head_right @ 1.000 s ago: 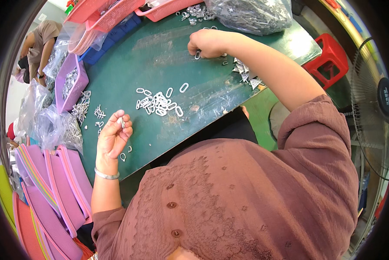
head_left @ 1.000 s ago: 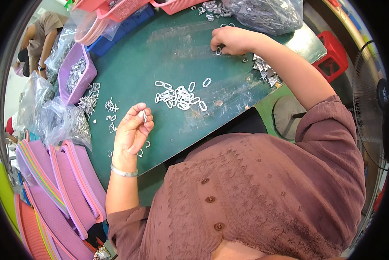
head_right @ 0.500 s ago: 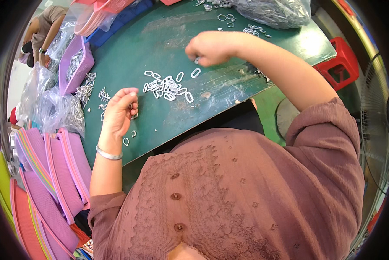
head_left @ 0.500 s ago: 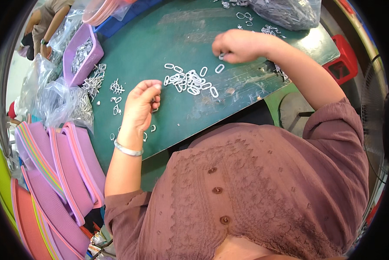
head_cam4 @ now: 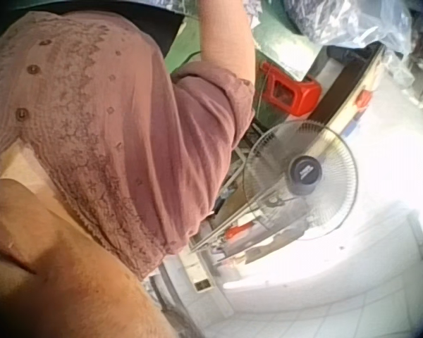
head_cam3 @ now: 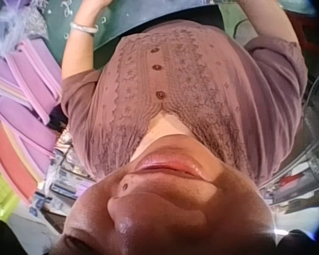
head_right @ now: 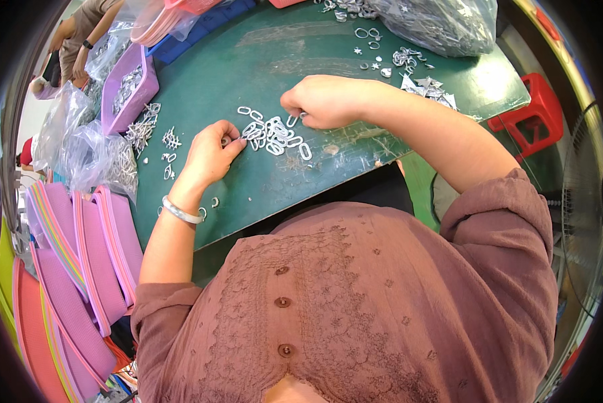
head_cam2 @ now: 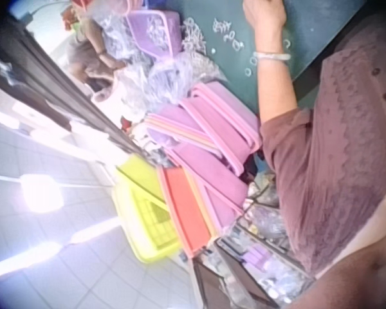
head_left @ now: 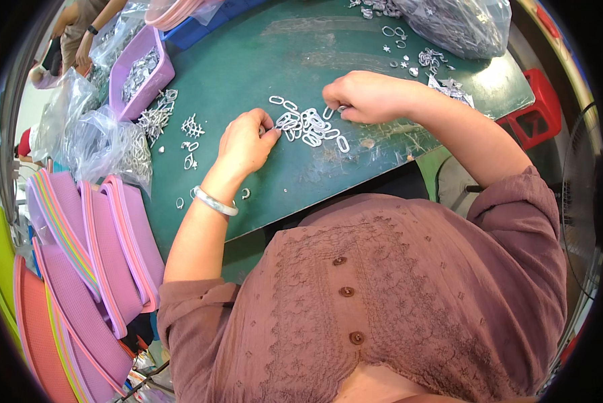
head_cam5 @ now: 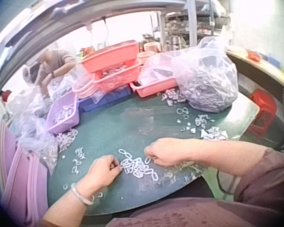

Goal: The person picks up metal parts from a table, gathers them in their hand, and places them into plastic containers.

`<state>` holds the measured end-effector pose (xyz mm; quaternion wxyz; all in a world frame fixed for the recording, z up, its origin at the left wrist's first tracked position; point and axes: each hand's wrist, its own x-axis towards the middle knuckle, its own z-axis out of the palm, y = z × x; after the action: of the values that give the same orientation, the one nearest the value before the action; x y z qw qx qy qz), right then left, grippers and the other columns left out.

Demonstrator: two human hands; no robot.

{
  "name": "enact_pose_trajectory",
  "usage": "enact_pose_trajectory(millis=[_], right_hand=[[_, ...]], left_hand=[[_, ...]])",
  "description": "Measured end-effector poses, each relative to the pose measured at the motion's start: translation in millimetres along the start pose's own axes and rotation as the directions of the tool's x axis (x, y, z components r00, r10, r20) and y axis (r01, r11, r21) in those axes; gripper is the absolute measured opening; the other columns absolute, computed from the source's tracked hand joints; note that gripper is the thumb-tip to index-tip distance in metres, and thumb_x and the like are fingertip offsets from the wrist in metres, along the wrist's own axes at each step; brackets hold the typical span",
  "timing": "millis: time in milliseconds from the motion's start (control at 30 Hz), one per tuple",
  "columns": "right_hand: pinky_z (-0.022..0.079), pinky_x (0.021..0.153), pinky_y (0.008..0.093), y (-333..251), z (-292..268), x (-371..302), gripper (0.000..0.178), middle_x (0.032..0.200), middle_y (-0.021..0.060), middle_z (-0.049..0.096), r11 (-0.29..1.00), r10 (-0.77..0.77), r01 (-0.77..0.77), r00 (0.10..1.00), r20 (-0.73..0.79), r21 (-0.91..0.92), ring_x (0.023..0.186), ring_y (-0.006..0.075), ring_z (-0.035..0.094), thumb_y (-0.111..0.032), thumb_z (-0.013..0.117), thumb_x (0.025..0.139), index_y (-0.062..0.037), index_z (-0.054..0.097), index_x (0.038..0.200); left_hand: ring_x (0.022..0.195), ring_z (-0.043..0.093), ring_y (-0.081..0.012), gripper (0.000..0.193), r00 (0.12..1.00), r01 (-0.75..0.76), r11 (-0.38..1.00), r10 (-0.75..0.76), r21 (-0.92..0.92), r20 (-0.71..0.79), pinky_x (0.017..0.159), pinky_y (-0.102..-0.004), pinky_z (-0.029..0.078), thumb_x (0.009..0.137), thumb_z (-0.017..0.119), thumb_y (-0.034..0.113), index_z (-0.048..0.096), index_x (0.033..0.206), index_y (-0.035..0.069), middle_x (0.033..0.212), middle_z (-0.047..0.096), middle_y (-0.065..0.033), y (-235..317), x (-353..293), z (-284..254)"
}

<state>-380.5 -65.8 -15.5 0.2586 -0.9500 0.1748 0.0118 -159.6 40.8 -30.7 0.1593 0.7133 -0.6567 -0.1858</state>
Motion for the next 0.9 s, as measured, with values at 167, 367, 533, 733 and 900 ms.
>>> enact_pose_trajectory(millis=[167,367,533,733,900], right_hand=[[0.043,0.067,0.0390,-13.5,-2.1,30.2,0.016,0.073,0.0124,0.056,0.994,-0.005,-0.015,0.983,-0.181,-0.111,0.075,0.0315,0.054,-0.017,0.063,0.071,-0.0025,0.056,0.073],[0.045,0.062,0.0398,-17.1,16.2,66.9,0.014,0.068,0.0151,0.059,0.995,0.087,-0.094,0.981,-0.173,-0.036,0.066,0.0312,0.057,-0.015,0.058,0.070,-0.0018,0.059,0.073],[0.044,0.057,0.0369,-5.9,6.2,71.1,0.012,0.062,0.0141,0.057,0.976,0.124,-0.104,0.988,-0.095,0.193,0.060,0.0281,0.055,-0.010,0.054,0.069,0.0012,0.057,0.069],[0.044,0.056,0.0348,-16.6,11.9,74.2,0.010,0.062,0.0133,0.057,0.997,0.075,-0.075,0.995,-0.061,0.007,0.060,0.0253,0.055,-0.009,0.055,0.069,0.0010,0.056,0.068],[0.041,0.054,0.0336,-10.8,3.8,76.8,0.014,0.059,0.0107,0.053,0.994,0.042,-0.046,0.998,0.037,0.098,0.056,0.0207,0.049,-0.010,0.054,0.071,0.0028,0.053,0.068]], left_hand=[[0.056,0.052,-0.0178,0.017,1.000,-0.017,0.999,0.016,-0.052,-0.016,0.056,-0.0308,0.042,0.074,0.059,0.014,0.057,0.078,-0.002,0.063,0.056,-0.0102,-6.1,-0.1,-1.3],[0.055,0.048,-0.0099,0.013,0.983,0.180,0.936,-0.162,-0.302,0.084,0.052,-0.0234,0.039,0.079,0.055,0.013,0.056,0.079,0.000,0.064,0.053,-0.0024,-11.4,-12.0,-7.1],[0.059,0.048,-0.0082,0.007,0.946,0.324,0.397,-0.163,-0.859,0.282,0.051,-0.0193,0.038,0.084,0.052,0.011,0.052,0.081,0.005,0.069,0.052,-0.0008,-19.9,-29.8,-17.9],[0.065,0.055,-0.0130,0.010,0.938,0.334,0.028,-0.114,-0.942,0.329,0.054,-0.0206,0.045,0.085,0.050,0.012,0.050,0.083,0.002,0.080,0.059,-0.0099,-20.1,-51.0,-19.6],[0.067,0.057,-0.0142,0.008,0.949,0.305,-0.082,-0.058,-0.949,0.310,0.054,-0.0210,0.046,0.085,0.049,0.011,0.049,0.085,0.002,0.083,0.059,-0.0121,-22.1,-66.6,-17.7]])
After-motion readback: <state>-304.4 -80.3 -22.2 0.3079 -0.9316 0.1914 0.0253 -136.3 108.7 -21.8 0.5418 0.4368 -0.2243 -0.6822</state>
